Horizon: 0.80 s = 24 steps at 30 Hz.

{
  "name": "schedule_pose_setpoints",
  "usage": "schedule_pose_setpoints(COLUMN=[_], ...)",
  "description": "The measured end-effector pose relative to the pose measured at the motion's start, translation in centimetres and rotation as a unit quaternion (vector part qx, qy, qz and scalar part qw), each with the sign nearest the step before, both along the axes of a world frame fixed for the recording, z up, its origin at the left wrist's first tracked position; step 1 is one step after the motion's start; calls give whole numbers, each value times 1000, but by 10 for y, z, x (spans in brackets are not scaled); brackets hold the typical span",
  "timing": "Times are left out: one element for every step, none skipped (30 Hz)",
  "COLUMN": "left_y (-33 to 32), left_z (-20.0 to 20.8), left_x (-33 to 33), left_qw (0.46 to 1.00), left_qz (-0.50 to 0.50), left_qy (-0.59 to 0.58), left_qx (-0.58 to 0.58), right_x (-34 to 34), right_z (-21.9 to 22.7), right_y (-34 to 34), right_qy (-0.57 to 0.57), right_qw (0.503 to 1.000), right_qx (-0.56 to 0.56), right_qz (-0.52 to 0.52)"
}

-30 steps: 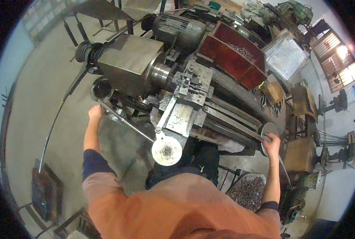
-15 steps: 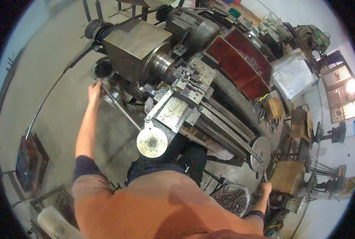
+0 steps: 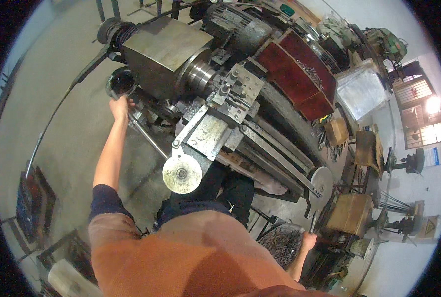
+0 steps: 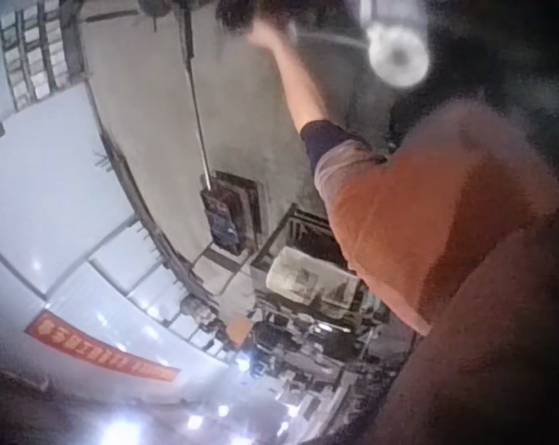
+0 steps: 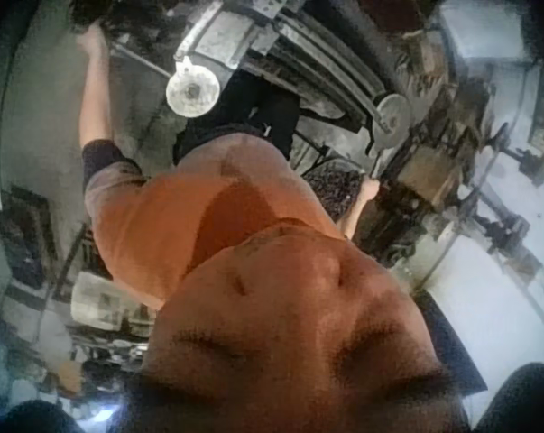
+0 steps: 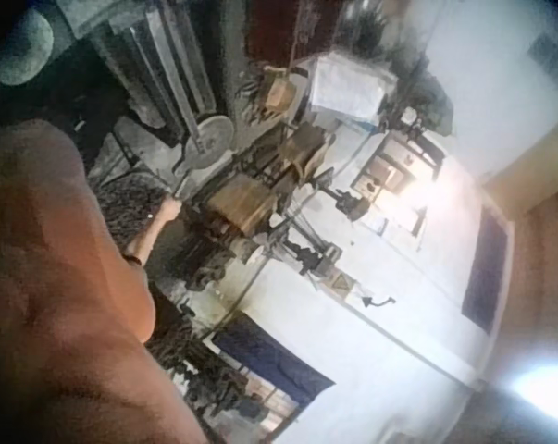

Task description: The person operates a metal turning machine, repeatedly loading small cylindrical metal pieces into the chuck, adjusting controls, and removing the finished pieces. The person places the processed pieces into a nearby container.

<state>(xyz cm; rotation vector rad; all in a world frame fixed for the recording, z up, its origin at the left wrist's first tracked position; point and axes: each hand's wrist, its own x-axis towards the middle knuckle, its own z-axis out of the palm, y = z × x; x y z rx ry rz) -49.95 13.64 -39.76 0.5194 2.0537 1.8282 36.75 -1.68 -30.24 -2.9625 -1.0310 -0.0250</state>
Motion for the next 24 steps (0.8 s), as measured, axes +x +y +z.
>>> schedule_pose_setpoints(left_y=[3,3,2,2,1,-3,-4,-5,-6,-7,-9,-14,-17,-19,-19,-18,-16,-11,-5,-3,-8,-9,-17,-21], left_z=[1,1,5,9,12,18,27,36,49,65,82,91,93,92,92,86,73,62,55,49,38,16,-7,-18], left_x=[1,3,4,7,9,11,15,20,27,38,49,56,56,55,53,46,34,22,11,-3,-20,-42,-67,-79], left_qw=[1000,1000,1000,1000,1000,1000,1000,999,999,998,997,995,995,995,995,995,995,995,995,994,992,991,987,983], left_qz=[-4,-5,-4,-2,2,10,15,20,24,30,36,48,49,51,53,53,52,45,36,30,30,37,50,60], left_qy=[-3,1,4,7,7,3,-2,-12,-24,-34,-46,-56,-51,-46,-38,-41,-44,-45,-19,8,31,57,86,115], left_qx=[3,11,12,15,10,1,-8,-23,-38,-45,-53,-61,-66,-70,-75,-76,-78,-80,-92,-103,-117,-119,-124,-129], right_x=[1,1,-1,-2,-2,-3,-9,-17,-20,-15,-7,-1,4,7,9,19,35,58,81,90,88,100,106,110], right_z=[-1,-2,-4,-5,-4,-3,2,9,13,9,1,-2,-5,-8,-13,-15,-16,-20,-23,-15,2,0,-5,-10], right_y=[-2,-3,-3,-4,-5,-3,-2,-1,-1,-2,-6,-6,-8,-11,-12,-10,-6,0,4,15,36,44,54,59], right_qy=[-8,-15,-20,-19,-19,-17,-3,11,24,14,3,-6,-13,-20,-23,-26,-29,-88,-148,-123,-101,-101,-97,-81], right_qw=[1000,1000,1000,1000,1000,1000,1000,1000,1000,1000,1000,1000,999,997,995,995,996,989,977,980,981,982,983,984], right_qx=[1,2,2,8,14,20,16,13,10,7,4,1,19,38,57,46,35,23,10,-3,-17,-18,-20,-15], right_qz=[-1,-1,-1,4,8,16,9,3,-4,4,13,26,43,60,76,79,82,118,151,154,164,157,154,156])
